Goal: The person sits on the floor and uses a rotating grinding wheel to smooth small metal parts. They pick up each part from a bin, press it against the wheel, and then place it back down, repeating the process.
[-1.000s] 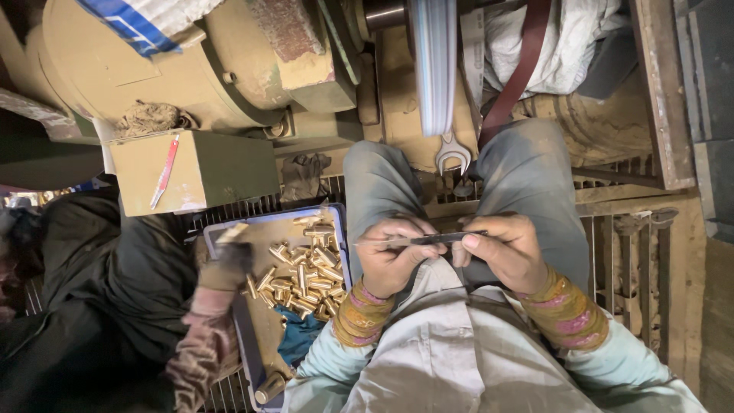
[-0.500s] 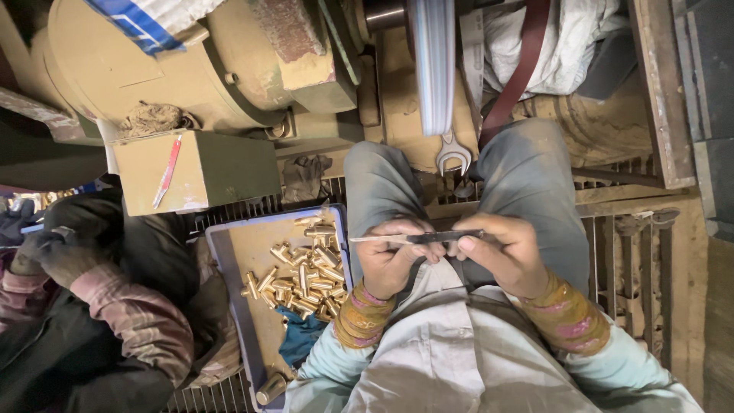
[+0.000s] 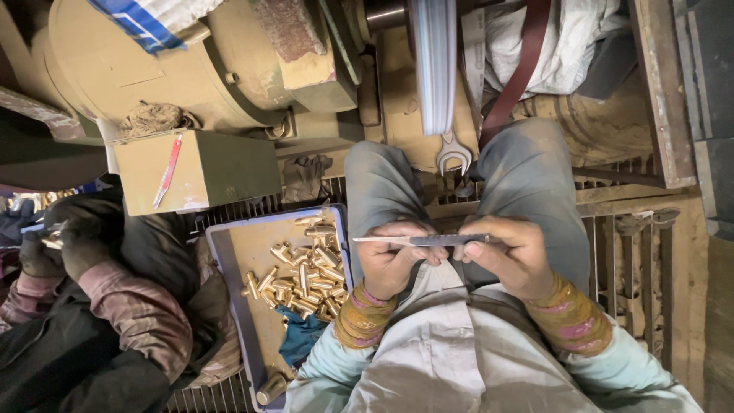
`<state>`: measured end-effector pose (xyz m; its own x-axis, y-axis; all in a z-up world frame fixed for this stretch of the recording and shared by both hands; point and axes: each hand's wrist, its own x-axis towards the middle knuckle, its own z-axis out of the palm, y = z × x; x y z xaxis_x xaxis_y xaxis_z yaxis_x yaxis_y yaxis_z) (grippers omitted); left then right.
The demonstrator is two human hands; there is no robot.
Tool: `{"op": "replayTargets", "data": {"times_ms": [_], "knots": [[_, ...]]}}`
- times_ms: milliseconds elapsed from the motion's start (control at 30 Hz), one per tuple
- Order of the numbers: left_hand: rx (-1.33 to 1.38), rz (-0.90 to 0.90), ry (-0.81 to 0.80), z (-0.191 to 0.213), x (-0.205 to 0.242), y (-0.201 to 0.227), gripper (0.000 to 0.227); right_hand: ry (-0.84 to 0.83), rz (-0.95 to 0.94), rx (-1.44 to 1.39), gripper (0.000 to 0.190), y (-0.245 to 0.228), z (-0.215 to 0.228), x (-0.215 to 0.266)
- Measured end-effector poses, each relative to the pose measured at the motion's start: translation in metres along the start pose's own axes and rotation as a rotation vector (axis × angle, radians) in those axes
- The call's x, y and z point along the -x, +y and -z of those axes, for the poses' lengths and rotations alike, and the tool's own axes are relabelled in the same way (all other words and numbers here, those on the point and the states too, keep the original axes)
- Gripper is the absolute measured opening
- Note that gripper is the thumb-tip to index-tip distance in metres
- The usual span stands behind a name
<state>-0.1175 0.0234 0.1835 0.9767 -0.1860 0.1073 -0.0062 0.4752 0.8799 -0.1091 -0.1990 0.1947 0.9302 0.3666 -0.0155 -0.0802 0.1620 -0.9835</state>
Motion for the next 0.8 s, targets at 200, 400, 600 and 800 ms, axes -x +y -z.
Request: {"op": "replayTargets", "data": {"times_ms": [200, 400, 600, 800], "knots": [[-0.193, -0.097, 0.013, -0.003, -0.003, 0.006, 0.017, 0.083, 0.248, 0.303, 0.014, -0.012, 0.0, -0.007], [-0.271, -0.145, 0.022, -0.003, -0.001, 0.008, 0.016, 0.101, 0.331, 0.321, 0.011, -0.024, -0.001, -0.015], [-0.102, -0.077, 0.053, -0.002, 0.002, 0.002, 0.012, 0.102, 0.331, 0.323, 0.01, -0.024, 0.0, -0.017], [0.011, -0.035, 0.096, 0.008, 0.001, -0.023, 0.008, 0.107, 0.124, 0.181, 0.014, 0.017, 0.01, -0.009]]}}
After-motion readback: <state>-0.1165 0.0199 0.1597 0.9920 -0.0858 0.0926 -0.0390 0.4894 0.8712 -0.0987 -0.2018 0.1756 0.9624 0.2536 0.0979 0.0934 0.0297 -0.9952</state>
